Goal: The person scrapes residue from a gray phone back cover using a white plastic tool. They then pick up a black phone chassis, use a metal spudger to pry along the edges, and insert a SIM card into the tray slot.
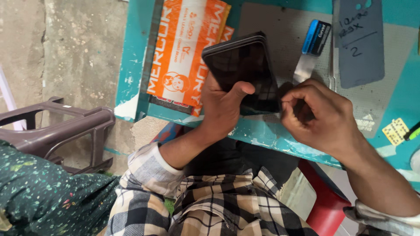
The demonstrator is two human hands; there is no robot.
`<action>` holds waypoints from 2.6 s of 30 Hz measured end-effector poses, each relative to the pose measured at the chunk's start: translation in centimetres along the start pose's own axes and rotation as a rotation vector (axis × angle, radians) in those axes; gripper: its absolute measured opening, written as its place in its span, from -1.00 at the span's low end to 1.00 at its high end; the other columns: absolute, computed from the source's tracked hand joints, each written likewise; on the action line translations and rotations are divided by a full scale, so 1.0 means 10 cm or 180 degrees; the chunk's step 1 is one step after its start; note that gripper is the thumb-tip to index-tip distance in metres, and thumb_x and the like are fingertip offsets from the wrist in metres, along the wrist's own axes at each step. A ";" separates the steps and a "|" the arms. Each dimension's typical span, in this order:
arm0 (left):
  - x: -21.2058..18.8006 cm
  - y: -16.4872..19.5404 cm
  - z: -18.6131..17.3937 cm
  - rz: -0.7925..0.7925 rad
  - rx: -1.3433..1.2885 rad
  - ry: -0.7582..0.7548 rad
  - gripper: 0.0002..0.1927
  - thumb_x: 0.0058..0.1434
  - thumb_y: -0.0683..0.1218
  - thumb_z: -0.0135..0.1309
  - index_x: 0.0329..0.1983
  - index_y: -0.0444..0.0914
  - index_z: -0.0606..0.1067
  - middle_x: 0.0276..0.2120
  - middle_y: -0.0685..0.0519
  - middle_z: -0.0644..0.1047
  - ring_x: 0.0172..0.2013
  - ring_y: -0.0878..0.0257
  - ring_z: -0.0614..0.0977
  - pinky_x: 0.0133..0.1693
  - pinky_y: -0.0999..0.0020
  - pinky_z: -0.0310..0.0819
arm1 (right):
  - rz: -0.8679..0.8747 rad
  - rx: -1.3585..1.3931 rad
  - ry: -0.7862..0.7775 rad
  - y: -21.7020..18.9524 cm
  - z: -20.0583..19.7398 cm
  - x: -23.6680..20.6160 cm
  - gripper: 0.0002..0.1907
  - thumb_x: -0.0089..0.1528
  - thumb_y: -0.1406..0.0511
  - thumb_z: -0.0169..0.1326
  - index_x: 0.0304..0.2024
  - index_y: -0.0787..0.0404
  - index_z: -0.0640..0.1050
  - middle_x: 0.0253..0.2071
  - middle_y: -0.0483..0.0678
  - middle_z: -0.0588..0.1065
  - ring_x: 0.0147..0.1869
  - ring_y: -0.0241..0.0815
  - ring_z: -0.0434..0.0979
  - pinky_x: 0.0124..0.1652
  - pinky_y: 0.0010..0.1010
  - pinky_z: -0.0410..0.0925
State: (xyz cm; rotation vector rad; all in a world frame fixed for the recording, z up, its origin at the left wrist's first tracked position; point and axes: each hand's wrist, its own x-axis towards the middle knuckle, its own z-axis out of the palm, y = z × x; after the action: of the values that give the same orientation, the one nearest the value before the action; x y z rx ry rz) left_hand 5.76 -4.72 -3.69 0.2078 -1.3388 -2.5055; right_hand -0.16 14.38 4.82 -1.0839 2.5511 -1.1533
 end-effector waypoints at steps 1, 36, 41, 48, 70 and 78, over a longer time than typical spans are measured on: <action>0.01 0.02 0.01 -0.0073 -0.0057 0.0032 -0.59 0.36 -0.14 0.32 0.16 -0.35 0.44 -0.02 0.12 0.59 -0.03 0.40 0.57 0.09 0.46 0.49 | 0.0025 0.0010 0.0017 -0.03 0.00 0.00 -0.86 0.21 0.50 0.22 -0.21 0.41 0.53 -0.26 0.03 0.53 -0.32 -0.32 0.59 -0.42 -0.53 0.40; -0.22 0.55 -0.02 -0.0142 0.0900 -0.0037 -0.42 0.32 0.16 0.28 0.14 -0.38 0.51 -0.01 0.00 0.62 0.02 0.31 0.59 0.21 0.32 0.50 | 0.0795 -0.1263 0.0077 0.11 0.73 -0.27 -0.79 0.16 0.38 0.20 -0.18 0.29 0.49 -0.47 0.03 0.51 -0.42 -0.24 0.56 -0.34 -0.39 0.44; -0.25 0.60 -0.01 0.0229 0.1089 -0.0080 -0.37 0.31 0.26 0.21 0.15 -0.33 0.46 0.02 0.04 0.57 0.07 0.33 0.55 0.24 0.42 0.41 | 0.0359 -0.0491 0.0629 -0.15 0.89 -0.10 -0.81 0.19 0.37 0.15 -0.17 0.30 0.50 -0.43 0.03 0.52 -0.38 -0.22 0.57 -0.32 -0.37 0.45; -0.37 0.80 0.04 0.0324 0.1638 0.0106 -0.22 0.24 0.40 0.12 0.17 -0.34 0.43 0.02 -0.02 0.56 0.09 0.25 0.53 0.29 0.36 0.41 | 0.1387 0.3606 -0.2652 -0.98 1.91 0.34 -0.83 0.22 0.36 0.08 -0.15 0.31 0.51 -0.36 0.05 0.53 -0.33 -0.19 0.58 -0.29 -0.35 0.46; -0.55 1.30 0.07 0.0305 0.0551 0.0430 -0.20 0.28 0.37 0.18 0.16 -0.42 0.38 -0.11 -0.11 0.59 -0.02 0.14 0.58 0.11 0.26 0.44 | 0.2742 0.4182 -0.5045 -2.08 3.08 0.26 -0.75 0.34 0.34 -0.13 -0.08 0.33 0.54 -0.16 0.09 0.57 -0.16 -0.09 0.61 -0.20 -0.27 0.52; -0.55 1.24 0.03 0.0261 0.0621 0.0372 -0.39 0.34 0.27 0.20 -0.03 -0.41 0.48 -0.22 -0.04 0.62 -0.12 0.23 0.60 0.10 0.31 0.50 | 0.3608 0.3864 -0.4606 -2.18 3.02 0.26 -0.70 0.37 0.24 -0.13 -0.13 0.29 0.56 -0.20 0.07 0.58 -0.23 -0.06 0.62 -0.30 -0.25 0.51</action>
State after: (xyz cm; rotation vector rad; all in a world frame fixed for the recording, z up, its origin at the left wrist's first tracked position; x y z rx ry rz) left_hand 13.19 -9.20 6.75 0.3287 -1.5109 -2.2590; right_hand 21.96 -15.21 -0.54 0.0746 0.6658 -0.7228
